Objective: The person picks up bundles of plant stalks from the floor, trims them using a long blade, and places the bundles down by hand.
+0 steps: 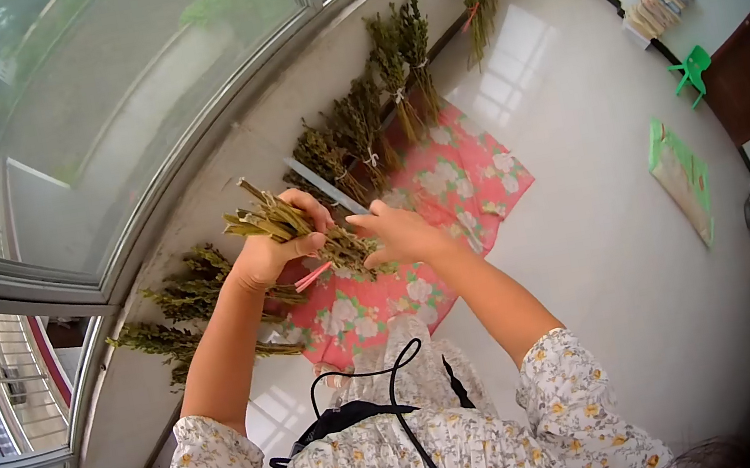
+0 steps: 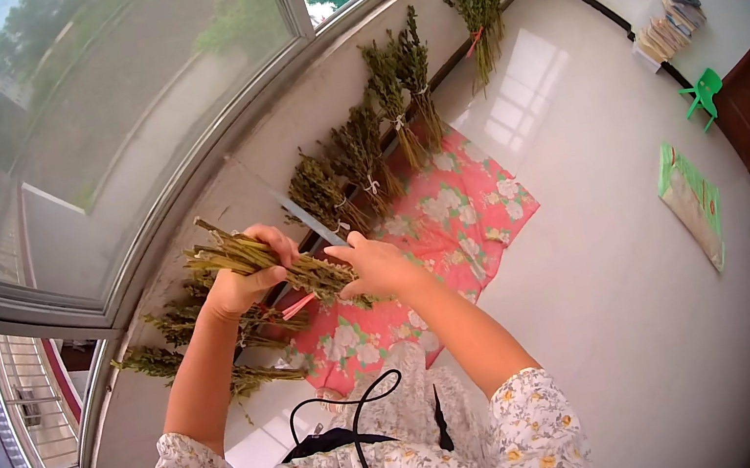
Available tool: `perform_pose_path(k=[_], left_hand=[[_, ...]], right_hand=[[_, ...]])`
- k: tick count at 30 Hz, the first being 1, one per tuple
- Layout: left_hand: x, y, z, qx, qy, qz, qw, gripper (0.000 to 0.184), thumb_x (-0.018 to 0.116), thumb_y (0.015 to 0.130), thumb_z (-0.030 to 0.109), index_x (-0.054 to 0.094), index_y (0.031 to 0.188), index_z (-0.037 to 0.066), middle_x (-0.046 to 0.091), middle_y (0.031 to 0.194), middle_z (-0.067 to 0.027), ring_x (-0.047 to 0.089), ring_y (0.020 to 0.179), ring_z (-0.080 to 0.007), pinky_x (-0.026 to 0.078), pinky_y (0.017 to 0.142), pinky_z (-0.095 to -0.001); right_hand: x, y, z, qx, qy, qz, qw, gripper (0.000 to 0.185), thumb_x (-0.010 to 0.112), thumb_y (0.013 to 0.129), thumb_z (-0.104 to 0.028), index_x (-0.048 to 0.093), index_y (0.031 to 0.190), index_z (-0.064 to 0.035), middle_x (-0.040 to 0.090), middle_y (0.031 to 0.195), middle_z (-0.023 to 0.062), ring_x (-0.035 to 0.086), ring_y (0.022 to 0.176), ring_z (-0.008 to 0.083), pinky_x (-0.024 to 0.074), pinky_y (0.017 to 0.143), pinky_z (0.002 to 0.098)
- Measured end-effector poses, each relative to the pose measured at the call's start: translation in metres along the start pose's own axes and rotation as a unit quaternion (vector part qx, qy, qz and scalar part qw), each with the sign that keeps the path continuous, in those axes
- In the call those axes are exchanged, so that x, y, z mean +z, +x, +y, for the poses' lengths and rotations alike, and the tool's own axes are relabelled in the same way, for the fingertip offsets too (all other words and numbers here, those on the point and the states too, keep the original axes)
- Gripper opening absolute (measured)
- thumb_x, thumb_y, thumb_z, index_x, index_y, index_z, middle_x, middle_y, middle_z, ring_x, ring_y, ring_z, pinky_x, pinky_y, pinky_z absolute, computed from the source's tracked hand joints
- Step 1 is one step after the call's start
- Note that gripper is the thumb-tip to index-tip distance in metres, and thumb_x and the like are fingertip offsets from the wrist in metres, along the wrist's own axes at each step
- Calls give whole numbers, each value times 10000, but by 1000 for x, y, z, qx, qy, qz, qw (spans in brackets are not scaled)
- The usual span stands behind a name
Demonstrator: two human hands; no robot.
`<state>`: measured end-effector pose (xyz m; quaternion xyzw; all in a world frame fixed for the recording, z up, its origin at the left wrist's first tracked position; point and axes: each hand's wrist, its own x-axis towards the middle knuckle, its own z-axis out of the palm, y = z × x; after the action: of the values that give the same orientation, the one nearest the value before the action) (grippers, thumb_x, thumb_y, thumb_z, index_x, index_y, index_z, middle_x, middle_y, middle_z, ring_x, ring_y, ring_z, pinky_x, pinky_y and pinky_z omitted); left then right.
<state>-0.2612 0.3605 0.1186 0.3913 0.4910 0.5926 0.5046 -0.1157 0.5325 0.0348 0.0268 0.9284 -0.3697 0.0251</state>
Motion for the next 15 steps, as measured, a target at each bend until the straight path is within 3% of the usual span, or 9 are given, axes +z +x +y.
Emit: perform_pose_path(k=[1,2,3,5,6,8,9,11,15], left_hand=[[-7,-2,-12,35,-29,128,991,303,705,708,46,515,941,79,554,873,-35,507,953,-188,395,851,-340],[-12,-5,-23,68,-56,256,963,242,708,704,50,518,850,83,544,859,-27,517,885,-162,407,793,-324],[-16,-6,-31,68,-57,261,961,242,708,704,50,518,850,83,544,859,-27,517,885,-162,407,793,-324],[-23,-12,-45,75,-86,408,906,219,698,719,55,519,843,85,537,848,-23,516,837,-164,392,765,-311],[-25,-13,-51,76,-97,433,893,213,705,723,65,528,838,86,538,839,-13,510,836,-153,383,773,-303],[-27,-10,-64,75,-87,476,872,209,707,727,73,532,840,85,538,830,-6,508,825,-148,385,765,-302],[-25,-7,-67,79,-75,514,851,205,709,731,80,537,842,84,537,822,2,506,815,-143,386,756,-301],[-21,3,-68,88,-75,518,847,212,713,732,80,542,856,79,538,809,12,503,791,-133,390,735,-292],[-19,11,-69,95,-79,561,818,213,714,732,64,537,851,78,538,812,11,502,773,-126,396,722,-285]], right_hand=[[6,-14,8,61,-8,35,997,629,696,705,-215,440,1278,-163,483,893,106,518,900,283,435,753,370],[17,-32,20,59,42,76,994,654,658,741,-188,373,1329,-169,492,873,105,522,868,264,433,743,355],[27,-52,29,55,91,115,988,680,620,777,-161,306,1380,-175,502,852,104,527,836,244,431,733,340],[43,-90,26,184,208,157,948,626,559,820,-131,294,1387,-138,517,792,97,519,748,198,423,710,310],[53,-104,21,184,209,153,948,626,559,820,-131,294,1387,-138,517,792,97,519,748,198,423,710,310],[67,-128,13,263,348,208,876,539,538,853,-152,351,1357,-120,574,911,121,551,781,216,431,716,317],[72,-133,6,264,348,211,875,539,538,853,-152,351,1357,-120,574,911,121,551,781,216,431,716,317],[78,-135,-11,160,271,105,944,489,532,859,-151,394,1320,-65,593,892,128,545,748,195,430,712,296],[81,-136,-19,175,340,108,918,486,542,854,-149,402,1307,-42,594,870,129,536,733,182,428,707,287]])
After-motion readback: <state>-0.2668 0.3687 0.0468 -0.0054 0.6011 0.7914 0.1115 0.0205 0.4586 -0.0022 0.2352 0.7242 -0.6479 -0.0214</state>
